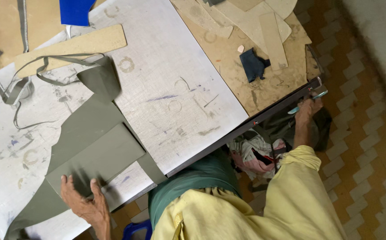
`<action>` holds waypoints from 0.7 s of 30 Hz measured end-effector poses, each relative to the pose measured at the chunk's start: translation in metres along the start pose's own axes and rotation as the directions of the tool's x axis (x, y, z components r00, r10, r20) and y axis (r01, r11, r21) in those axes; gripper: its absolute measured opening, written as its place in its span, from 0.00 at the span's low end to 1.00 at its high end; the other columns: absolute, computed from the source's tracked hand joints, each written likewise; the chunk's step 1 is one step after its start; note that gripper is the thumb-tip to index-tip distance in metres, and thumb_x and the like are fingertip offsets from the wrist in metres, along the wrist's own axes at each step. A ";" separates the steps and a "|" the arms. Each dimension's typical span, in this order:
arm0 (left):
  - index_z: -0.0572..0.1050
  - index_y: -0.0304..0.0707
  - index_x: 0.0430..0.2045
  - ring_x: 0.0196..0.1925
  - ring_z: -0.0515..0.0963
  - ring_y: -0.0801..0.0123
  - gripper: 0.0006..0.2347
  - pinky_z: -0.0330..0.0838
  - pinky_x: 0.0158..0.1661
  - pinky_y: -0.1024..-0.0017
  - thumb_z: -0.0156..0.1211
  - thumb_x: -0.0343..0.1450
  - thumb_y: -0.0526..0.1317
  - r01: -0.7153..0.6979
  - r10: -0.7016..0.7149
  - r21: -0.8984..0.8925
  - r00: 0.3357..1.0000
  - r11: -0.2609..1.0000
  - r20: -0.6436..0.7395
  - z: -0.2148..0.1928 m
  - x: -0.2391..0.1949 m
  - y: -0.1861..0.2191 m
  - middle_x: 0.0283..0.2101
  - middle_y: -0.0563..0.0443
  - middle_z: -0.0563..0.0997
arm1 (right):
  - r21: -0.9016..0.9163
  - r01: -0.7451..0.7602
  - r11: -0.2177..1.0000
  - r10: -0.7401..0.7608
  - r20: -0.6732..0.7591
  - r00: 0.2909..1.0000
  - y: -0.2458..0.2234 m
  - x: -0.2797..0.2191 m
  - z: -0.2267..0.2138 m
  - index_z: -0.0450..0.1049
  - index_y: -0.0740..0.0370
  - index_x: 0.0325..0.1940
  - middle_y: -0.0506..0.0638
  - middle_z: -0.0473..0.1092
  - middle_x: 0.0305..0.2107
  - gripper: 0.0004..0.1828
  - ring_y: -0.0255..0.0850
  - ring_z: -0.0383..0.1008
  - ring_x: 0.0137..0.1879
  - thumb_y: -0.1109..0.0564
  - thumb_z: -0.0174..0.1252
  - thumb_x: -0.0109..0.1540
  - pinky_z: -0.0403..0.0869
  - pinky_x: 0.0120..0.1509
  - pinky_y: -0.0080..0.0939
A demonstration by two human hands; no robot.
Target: The person lays out a large piece of gray fabric on a work table, uses a ruler and chalk to mark measurements, and then cuts the fabric with a utility knife. The person also uses a measuring tape to verify dimensions before cutting.
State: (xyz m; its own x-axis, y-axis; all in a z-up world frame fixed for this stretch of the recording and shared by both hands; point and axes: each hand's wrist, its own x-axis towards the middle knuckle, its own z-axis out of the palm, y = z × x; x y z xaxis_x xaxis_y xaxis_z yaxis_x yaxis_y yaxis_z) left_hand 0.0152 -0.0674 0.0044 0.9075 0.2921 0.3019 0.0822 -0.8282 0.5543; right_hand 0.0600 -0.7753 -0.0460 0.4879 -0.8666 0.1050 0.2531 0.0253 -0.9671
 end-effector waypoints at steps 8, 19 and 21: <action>0.72 0.35 0.58 0.70 0.72 0.50 0.15 0.67 0.69 0.49 0.58 0.78 0.40 -0.133 0.168 -0.300 0.981 0.945 0.095 0.035 0.012 0.089 0.65 0.36 0.74 | -0.753 -0.156 0.640 0.380 0.134 0.915 -0.053 -0.078 -0.035 0.78 0.54 0.40 0.47 0.76 0.29 0.13 0.26 0.57 0.20 0.48 0.53 0.73 0.55 0.20 0.30; 0.71 0.41 0.60 0.47 0.78 0.54 0.27 0.71 0.54 0.54 0.68 0.67 0.48 0.178 0.657 -0.638 -0.077 0.749 0.750 0.090 -0.039 0.252 0.50 0.40 0.83 | -0.749 -0.199 0.632 0.745 0.517 0.421 -0.152 -0.256 0.057 0.84 0.66 0.50 0.58 0.63 0.15 0.19 0.29 0.54 0.15 0.52 0.50 0.73 0.55 0.19 0.34; 0.78 0.42 0.54 0.33 0.82 0.63 0.19 0.78 0.40 0.61 0.63 0.70 0.48 0.371 0.646 -0.581 -0.072 0.725 0.760 0.091 -0.045 0.240 0.41 0.45 0.86 | -0.685 -0.279 0.673 0.718 0.514 0.469 -0.165 -0.223 0.050 0.82 0.69 0.44 0.48 0.60 0.14 0.25 0.28 0.53 0.16 0.50 0.44 0.75 0.59 0.19 0.33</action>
State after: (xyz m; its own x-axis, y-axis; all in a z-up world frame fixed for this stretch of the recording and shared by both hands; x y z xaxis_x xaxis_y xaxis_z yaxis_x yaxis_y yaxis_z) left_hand 0.0317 -0.3232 0.0531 0.3004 -0.9196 -0.2533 0.1572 -0.2142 0.9641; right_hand -0.0488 -0.5614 0.1017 0.8400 -0.1324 -0.5261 -0.5383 -0.0827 -0.8387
